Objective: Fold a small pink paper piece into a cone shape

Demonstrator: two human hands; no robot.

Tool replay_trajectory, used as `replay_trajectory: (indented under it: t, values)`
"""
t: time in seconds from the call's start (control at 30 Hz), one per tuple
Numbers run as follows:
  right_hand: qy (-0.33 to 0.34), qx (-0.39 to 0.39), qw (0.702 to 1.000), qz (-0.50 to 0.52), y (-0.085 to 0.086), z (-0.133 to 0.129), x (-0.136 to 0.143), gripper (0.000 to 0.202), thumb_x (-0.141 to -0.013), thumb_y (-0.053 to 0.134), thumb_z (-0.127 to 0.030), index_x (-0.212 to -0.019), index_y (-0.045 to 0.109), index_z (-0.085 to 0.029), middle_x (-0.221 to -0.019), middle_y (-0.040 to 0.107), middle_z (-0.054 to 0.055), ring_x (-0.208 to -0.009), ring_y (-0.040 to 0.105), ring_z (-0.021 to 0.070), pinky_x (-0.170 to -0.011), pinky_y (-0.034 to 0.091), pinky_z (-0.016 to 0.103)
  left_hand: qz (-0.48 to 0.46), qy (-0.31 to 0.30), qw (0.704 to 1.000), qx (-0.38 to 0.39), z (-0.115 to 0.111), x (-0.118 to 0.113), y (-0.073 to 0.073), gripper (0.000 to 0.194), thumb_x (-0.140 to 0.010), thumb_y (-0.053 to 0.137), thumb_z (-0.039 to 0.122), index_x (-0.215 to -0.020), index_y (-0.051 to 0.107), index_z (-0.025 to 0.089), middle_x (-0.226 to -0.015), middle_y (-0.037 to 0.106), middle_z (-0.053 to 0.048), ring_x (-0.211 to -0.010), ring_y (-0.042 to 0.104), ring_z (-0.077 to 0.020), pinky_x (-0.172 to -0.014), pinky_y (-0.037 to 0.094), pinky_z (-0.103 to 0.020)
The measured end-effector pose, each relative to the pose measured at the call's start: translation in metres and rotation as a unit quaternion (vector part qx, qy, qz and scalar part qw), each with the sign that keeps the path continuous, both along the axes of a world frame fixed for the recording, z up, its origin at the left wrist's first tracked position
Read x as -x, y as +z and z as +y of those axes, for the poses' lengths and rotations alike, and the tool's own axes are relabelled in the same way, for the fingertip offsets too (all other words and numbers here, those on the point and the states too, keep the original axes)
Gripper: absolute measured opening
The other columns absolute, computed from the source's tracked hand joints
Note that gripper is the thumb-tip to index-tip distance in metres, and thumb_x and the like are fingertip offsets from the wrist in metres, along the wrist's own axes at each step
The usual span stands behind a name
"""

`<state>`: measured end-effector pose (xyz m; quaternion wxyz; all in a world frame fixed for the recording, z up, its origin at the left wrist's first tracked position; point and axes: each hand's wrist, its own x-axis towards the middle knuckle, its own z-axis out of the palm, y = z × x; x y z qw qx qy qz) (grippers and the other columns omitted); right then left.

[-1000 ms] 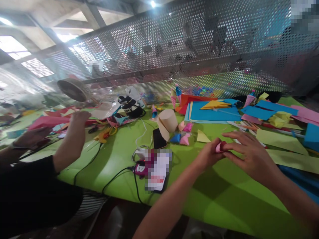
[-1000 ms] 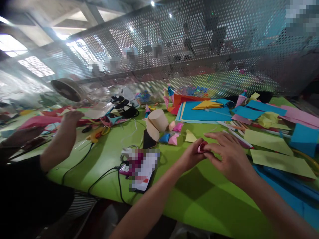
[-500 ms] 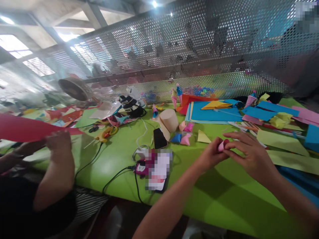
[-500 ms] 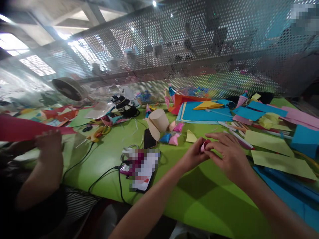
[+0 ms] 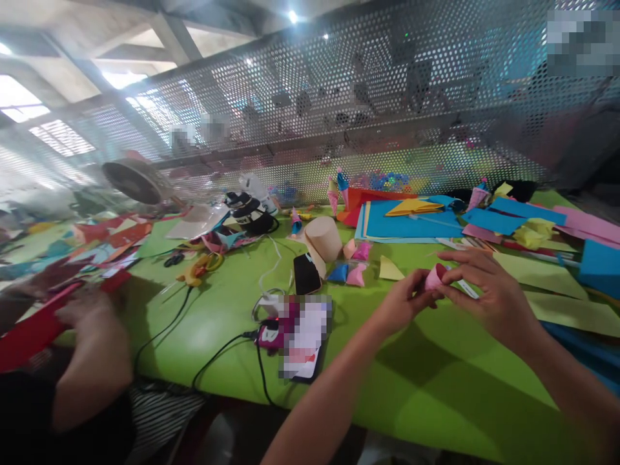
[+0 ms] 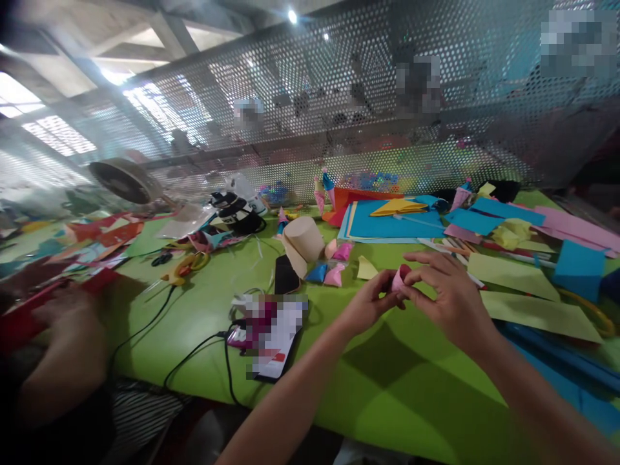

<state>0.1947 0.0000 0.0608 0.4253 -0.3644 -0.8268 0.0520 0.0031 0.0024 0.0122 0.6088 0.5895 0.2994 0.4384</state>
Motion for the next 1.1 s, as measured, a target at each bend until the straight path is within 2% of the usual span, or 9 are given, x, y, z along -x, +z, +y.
replay_trajectory:
  t: [0.2, 0.33, 0.57, 0.7, 0.83, 0.9, 1.1]
  values:
    - [0.010, -0.003, 1.000, -0.013, -0.001, 0.000, 0.001, 0.006, -0.094, 0.069, -0.031, -0.096, 0.071, -0.026, -0.127, 0.070, 0.009, -0.118, 0.065, 0.0295, -0.102, 0.050, 0.053, 0.036, 0.048, 0.997, -0.050, 0.001, 0.001, -0.004, 0.042, -0.087, 0.076, 0.045, -0.110, 0.061, 0.014, -0.098, 0.065, -0.007, -0.088, 0.061, -0.0162, -0.081, 0.049, -0.030]
    - [0.007, -0.017, 1.000, -0.025, -0.002, -0.001, 0.004, 0.007, -0.095, 0.067, -0.028, -0.092, 0.072, -0.025, -0.125, 0.071, 0.009, -0.116, 0.065, 0.0296, -0.099, 0.050, 0.052, 0.042, 0.059, 0.995, -0.074, 0.002, 0.000, -0.007, 0.039, -0.089, 0.074, 0.044, -0.111, 0.063, 0.014, -0.097, 0.066, -0.006, -0.088, 0.060, -0.0160, -0.080, 0.047, -0.028]
    - [0.006, -0.031, 0.999, -0.033, -0.003, -0.001, 0.005, 0.009, -0.096, 0.066, -0.028, -0.089, 0.069, -0.024, -0.123, 0.072, 0.009, -0.114, 0.065, 0.0297, -0.096, 0.049, 0.050, 0.045, 0.066, 0.995, -0.065, 0.001, -0.001, -0.006, 0.041, -0.086, 0.075, 0.049, -0.104, 0.067, 0.014, -0.094, 0.066, -0.005, -0.087, 0.058, -0.0161, -0.080, 0.045, -0.027]
    - [0.003, -0.027, 0.999, -0.041, -0.004, -0.001, 0.005, 0.008, -0.096, 0.066, -0.029, -0.090, 0.069, -0.025, -0.125, 0.071, 0.008, -0.116, 0.065, 0.0296, -0.096, 0.048, 0.049, 0.048, 0.072, 0.995, -0.053, 0.001, -0.001, -0.006, 0.045, -0.085, 0.076, 0.052, -0.109, 0.070, 0.014, -0.100, 0.070, -0.008, -0.093, 0.062, -0.0197, -0.086, 0.047, -0.030]
    - [0.014, -0.027, 0.999, -0.034, -0.003, -0.001, 0.002, 0.003, -0.095, 0.068, -0.029, -0.096, 0.069, -0.026, -0.127, 0.070, 0.007, -0.119, 0.063, 0.0293, -0.098, 0.048, 0.049, 0.020, 0.063, 0.997, -0.038, 0.001, 0.000, -0.005, 0.046, -0.083, 0.078, 0.050, -0.113, 0.071, 0.015, -0.111, 0.074, -0.011, -0.104, 0.066, -0.0249, -0.096, 0.049, -0.035]
    - [0.017, -0.029, 0.999, -0.028, -0.002, 0.000, 0.000, 0.008, -0.094, 0.069, -0.030, -0.101, 0.069, -0.027, -0.130, 0.069, 0.007, -0.121, 0.062, 0.0292, -0.100, 0.048, 0.049, 0.005, 0.054, 0.998, -0.030, 0.000, 0.000, -0.003, 0.044, -0.084, 0.078, 0.048, -0.114, 0.072, 0.016, -0.115, 0.074, -0.013, -0.110, 0.067, -0.0269, -0.099, 0.049, -0.038]
    - [0.013, -0.046, 0.998, -0.046, -0.002, 0.004, -0.006, 0.017, -0.094, 0.070, -0.030, -0.111, 0.069, -0.029, -0.133, 0.068, 0.006, -0.123, 0.061, 0.0299, -0.103, 0.047, 0.050, 0.021, 0.066, 0.997, -0.027, -0.002, 0.002, 0.002, 0.041, -0.085, 0.077, 0.048, -0.109, 0.074, 0.015, -0.113, 0.076, -0.013, -0.109, 0.069, -0.0276, -0.099, 0.051, -0.040]
